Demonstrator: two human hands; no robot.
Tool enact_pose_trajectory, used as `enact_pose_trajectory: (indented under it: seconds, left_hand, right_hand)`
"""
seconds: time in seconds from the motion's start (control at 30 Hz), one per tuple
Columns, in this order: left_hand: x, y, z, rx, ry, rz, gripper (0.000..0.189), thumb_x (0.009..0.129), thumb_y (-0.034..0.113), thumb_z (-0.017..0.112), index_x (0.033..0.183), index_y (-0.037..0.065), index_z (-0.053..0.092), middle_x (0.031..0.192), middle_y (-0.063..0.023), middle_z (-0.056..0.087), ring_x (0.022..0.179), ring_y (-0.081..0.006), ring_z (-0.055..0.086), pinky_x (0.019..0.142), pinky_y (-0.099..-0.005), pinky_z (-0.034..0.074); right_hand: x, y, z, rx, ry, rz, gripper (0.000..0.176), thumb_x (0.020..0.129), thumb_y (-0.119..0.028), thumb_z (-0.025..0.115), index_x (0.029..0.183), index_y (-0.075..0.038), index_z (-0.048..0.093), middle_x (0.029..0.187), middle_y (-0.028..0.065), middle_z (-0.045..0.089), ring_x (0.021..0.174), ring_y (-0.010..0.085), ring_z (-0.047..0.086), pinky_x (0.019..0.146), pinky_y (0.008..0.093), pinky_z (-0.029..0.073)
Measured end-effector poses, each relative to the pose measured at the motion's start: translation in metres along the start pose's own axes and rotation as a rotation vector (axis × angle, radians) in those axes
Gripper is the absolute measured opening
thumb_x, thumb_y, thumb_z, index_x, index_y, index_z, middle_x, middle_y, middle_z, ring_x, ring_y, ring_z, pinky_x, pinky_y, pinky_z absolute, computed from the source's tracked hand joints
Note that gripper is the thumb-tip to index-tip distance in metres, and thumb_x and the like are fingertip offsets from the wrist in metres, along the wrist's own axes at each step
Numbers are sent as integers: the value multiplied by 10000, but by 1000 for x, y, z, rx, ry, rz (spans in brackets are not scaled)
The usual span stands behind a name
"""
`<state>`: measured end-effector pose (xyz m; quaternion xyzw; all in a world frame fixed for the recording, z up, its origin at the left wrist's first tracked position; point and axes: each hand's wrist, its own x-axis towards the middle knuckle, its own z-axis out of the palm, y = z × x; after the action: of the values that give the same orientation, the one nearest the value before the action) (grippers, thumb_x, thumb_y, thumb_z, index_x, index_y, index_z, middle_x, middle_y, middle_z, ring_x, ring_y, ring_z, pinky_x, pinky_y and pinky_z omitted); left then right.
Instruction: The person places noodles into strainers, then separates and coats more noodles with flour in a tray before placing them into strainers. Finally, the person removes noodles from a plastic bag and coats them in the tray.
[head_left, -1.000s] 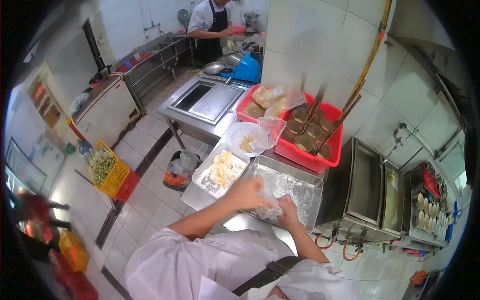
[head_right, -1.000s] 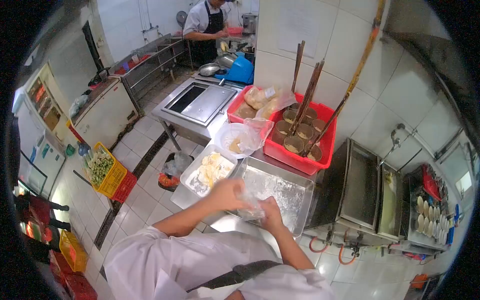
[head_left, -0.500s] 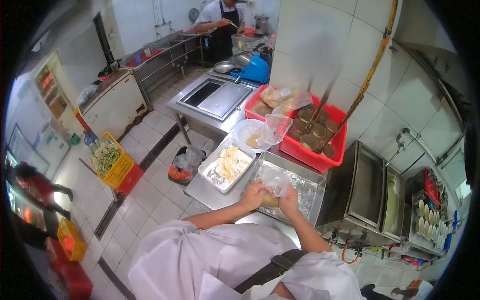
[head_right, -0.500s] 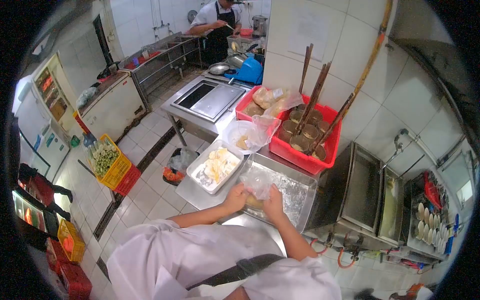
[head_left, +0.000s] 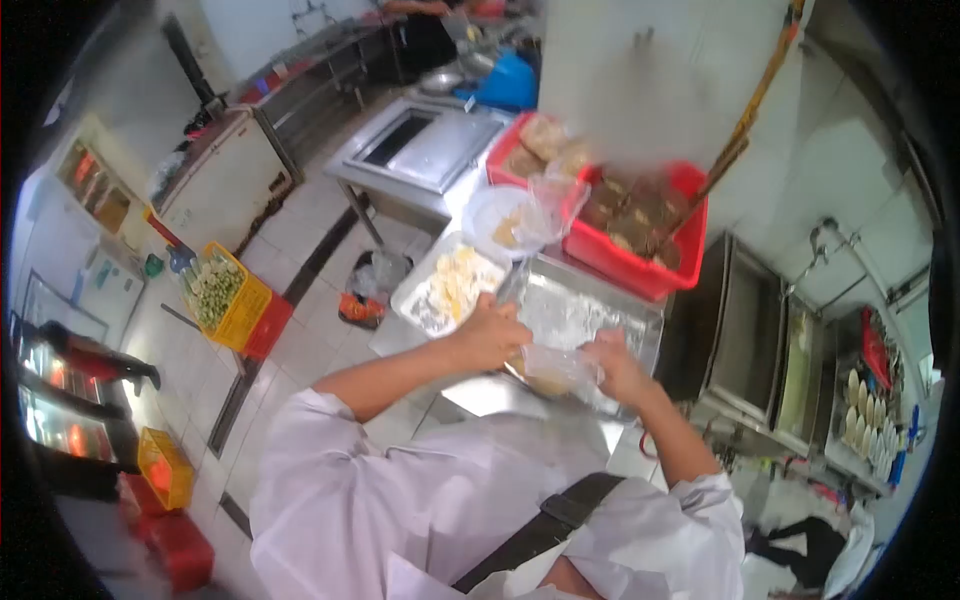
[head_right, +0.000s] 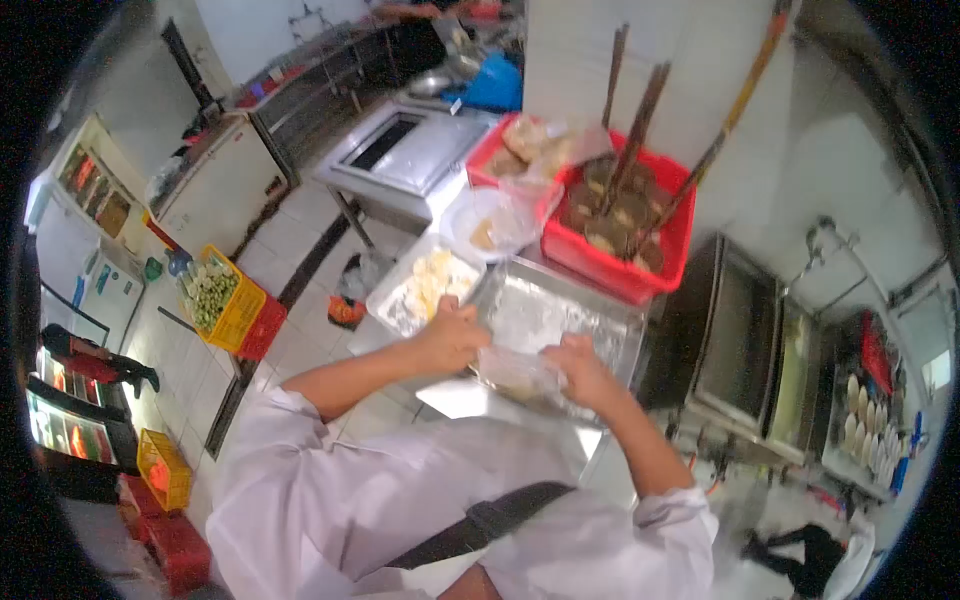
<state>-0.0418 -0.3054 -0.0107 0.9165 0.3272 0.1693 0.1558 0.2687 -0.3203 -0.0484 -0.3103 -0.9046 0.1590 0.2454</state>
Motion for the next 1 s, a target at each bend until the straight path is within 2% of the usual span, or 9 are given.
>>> enact_pose_trajectory:
  seconds: [0.07,0.17,0.23,0.37,0.5,0.63,0.73,0.9,1.0]
  left_hand:
    - [-11,-20,20,15,222,213,82,741,251,691,805,201,675,725,-14,605,819,-240,563,754,-426,362]
    - [-27,-19,16,-50,58,86,153,727,259,705,804,143,642,720,-19,588,769,-251,574,744,-399,400]
    - [-29,-12,8,-27,63,157,142,734,228,701,823,136,641,720,-25,578,769,-250,575,729,-387,407]
    - [-42,-37,7,0,24,124,142,736,195,695,847,122,646,741,-47,581,767,-260,573,714,-385,412]
    - [-53,-50,-5,-137,30,-133,175,721,159,702,856,68,637,771,-88,573,756,-299,561,699,-409,449]
    - [-50,-51,1,-191,33,33,162,688,124,731,807,79,631,754,-69,548,741,-287,542,672,-395,450]
    - [-54,-43,3,-67,15,222,185,667,124,755,787,88,619,729,-49,525,714,-268,519,653,-373,432]
    - [-74,-24,14,65,111,236,202,661,162,757,718,91,576,779,-40,522,768,-265,517,704,-362,443]
    - [-84,-30,38,11,291,46,160,713,144,743,758,88,600,833,-83,509,807,-297,500,747,-376,437]
  right_hand:
    - [-8,-9,-6,112,-59,86,309,693,-19,637,999,-62,644,896,118,609,881,336,521,914,434,353]
    - [-20,-15,-6,52,-179,146,358,667,31,634,1013,-58,647,892,133,614,897,341,528,918,433,359]
    - [-22,-20,-7,165,-15,68,310,641,46,616,927,-72,646,830,99,605,828,320,522,845,397,392]
    - [-50,7,-9,118,-40,113,259,662,23,617,902,-69,648,804,94,617,826,305,532,840,389,392]
    - [-81,34,-39,85,67,293,113,794,-36,618,891,-66,666,811,97,640,837,295,564,856,398,399]
    - [-50,19,-27,13,202,299,92,887,-101,618,840,-37,665,791,101,629,776,281,574,798,408,436]
    - [9,-8,22,275,369,305,41,847,-47,706,864,-16,688,831,121,662,797,273,616,737,363,483]
    - [84,-60,73,467,258,121,131,861,-115,694,945,-19,663,919,136,634,875,301,625,791,374,502]
    - [94,-80,86,102,-28,10,294,806,-184,713,1037,-31,614,1031,132,564,1010,313,550,857,397,485]
